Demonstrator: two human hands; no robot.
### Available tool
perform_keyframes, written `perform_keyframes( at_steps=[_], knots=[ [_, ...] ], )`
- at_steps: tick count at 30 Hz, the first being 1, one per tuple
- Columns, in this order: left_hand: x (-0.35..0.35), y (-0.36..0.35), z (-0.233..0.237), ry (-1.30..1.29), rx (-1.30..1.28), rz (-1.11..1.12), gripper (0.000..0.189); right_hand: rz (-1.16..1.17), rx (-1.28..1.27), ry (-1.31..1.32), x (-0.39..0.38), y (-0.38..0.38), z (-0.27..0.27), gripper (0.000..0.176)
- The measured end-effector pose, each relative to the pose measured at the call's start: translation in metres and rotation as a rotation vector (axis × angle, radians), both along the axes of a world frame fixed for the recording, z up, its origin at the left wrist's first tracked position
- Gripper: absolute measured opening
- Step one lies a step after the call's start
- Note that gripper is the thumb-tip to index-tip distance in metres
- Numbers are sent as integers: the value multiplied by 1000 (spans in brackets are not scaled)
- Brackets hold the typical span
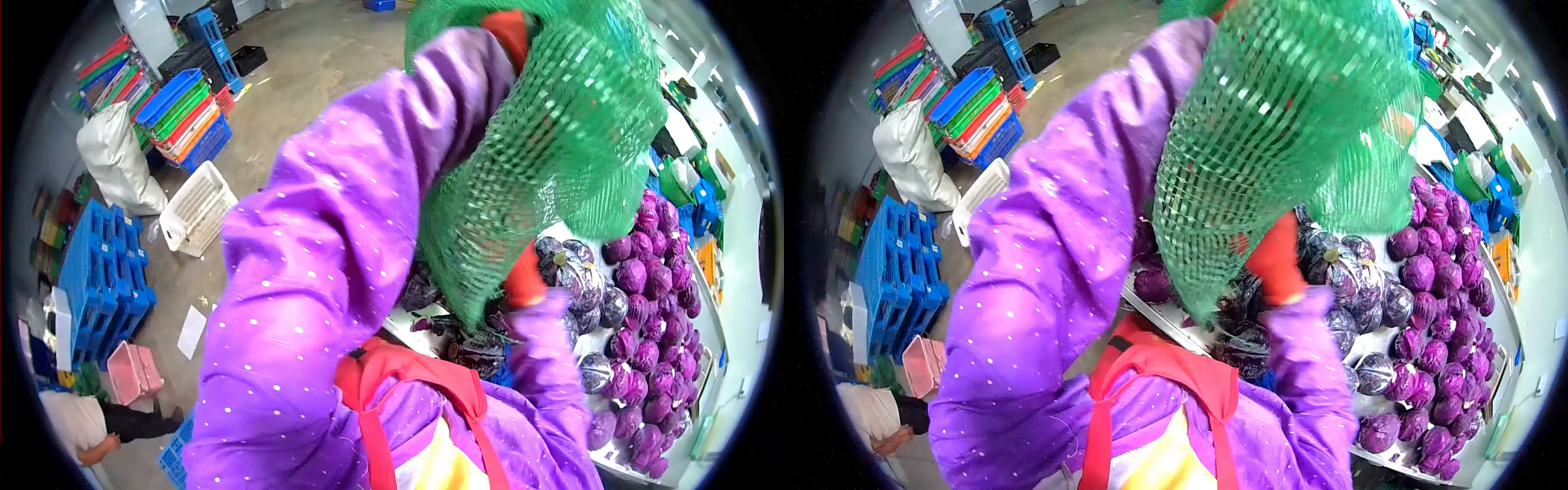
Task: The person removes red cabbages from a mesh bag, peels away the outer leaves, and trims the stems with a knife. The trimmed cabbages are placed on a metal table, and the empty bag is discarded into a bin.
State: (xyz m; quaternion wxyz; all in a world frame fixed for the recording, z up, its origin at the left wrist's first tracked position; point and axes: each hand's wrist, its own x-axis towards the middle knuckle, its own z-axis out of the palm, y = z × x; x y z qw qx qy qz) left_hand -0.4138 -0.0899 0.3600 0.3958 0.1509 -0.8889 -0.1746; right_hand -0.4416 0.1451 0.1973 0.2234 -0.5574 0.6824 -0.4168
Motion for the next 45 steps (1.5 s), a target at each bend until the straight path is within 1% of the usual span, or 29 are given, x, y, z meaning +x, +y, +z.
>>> perform_keyframes(
  at_steps=[2, 4, 6, 7, 8, 9, 11, 13, 15, 16, 17, 18, 19, 20, 22, 23, 24, 25, 27, 28, 29, 33, 35, 37, 38, 41, 42, 43, 45],
  knots=[
    [-18, -1, -1, -33, -37, -3, 34, -74, 69, 303, 26, -5, -79, 68],
    [-7, -3, -1, -19, -45, 4, 35, -121, 139, 423, 40, -15, -126, 77],
    [12, -12, 1, -3, -67, -4, 35, -72, 239, 448, 44, -24, -146, 66],
    [26, -18, 1, 7, -68, 0, 35, -100, 73, 458, 43, -30, -153, 60],
    [45, -21, 0, 24, -67, 12, 35, -59, 47, 447, 39, -35, -158, 49],
    [63, -28, -1, 38, -72, 26, 35, -17, 23, 436, 34, -40, -160, 39],
    [102, -40, -10, 67, -65, 57, 36, 65, -245, 259, 27, -38, -129, 29],
    [137, -52, -30, 97, -36, 95, 36, 200, -380, 173, 12, -39, -103, 30],
    [163, -63, -51, 104, 49, 140, 35, -79, 180, -23, 20, -41, -48, 30],
    [174, -67, -65, 115, 103, 163, 35, 133, -123, 691, -5, -44, -66, 38],
    [186, -69, -82, 124, 163, 189, 35, -76, -338, 931, -43, -65, -90, 34],
    [195, -70, -103, 132, 229, 208, 35, -10, -374, 456, -48, -78, -58, 34],
    [203, -69, -125, 138, 296, 229, 34, 114, -519, -228, -52, -92, -26, 35],
    [209, -66, -147, 146, 374, 247, 35, 148, -669, -707, -57, -107, 6, 36],
    [211, -54, -199, 162, 570, 270, 35, -7, -310, -98, -81, -123, 32, 35],
    [209, -49, -226, 169, 640, 273, 35, -77, 57, 411, -118, -136, -4, 38],
    [207, -47, -255, 183, 657, 275, 36, -104, 251, 450, -114, -117, 6, 41],
    [203, -61, -298, 185, 488, 280, 38, -123, 442, 488, -108, -97, 17, 43],
    [203, -69, -363, 104, 83, 339, 41, -218, 329, 539, -124, -72, -11, 50],
    [203, -47, -359, 88, 230, 351, 41, -210, 304, 406, -135, -62, -30, 52],
    [206, -18, -332, 67, 364, 356, 41, -173, 219, 378, -142, -50, -40, 50],
    [204, 9, -308, -53, 361, 405, 41, -309, -57, 122, -85, 14, 2, 35],
    [205, 20, -303, -98, 346, 420, 41, -164, -33, -67, -71, 48, -25, 51],
    [204, 29, -297, -150, 330, 424, 42, -142, -28, 582, -51, 56, -39, 77],
    [203, 31, -295, -181, 322, 428, 43, -213, 243, 587, -51, 53, -48, 93],
    [204, 28, -286, -290, 316, 434, 45, -370, 233, 349, -53, 34, -35, 93],
    [203, 0, -342, -188, 145, 454, 42, -385, 218, 244, -54, 31, -28, 86],
    [200, -21, -367, -81, -33, 470, 40, -384, 187, 279, -58, 27, -32, 83],
    [205, 12, -274, -98, 181, 393, 50, -376, 140, 352, -65, 19, -52, 75]
  ],
)
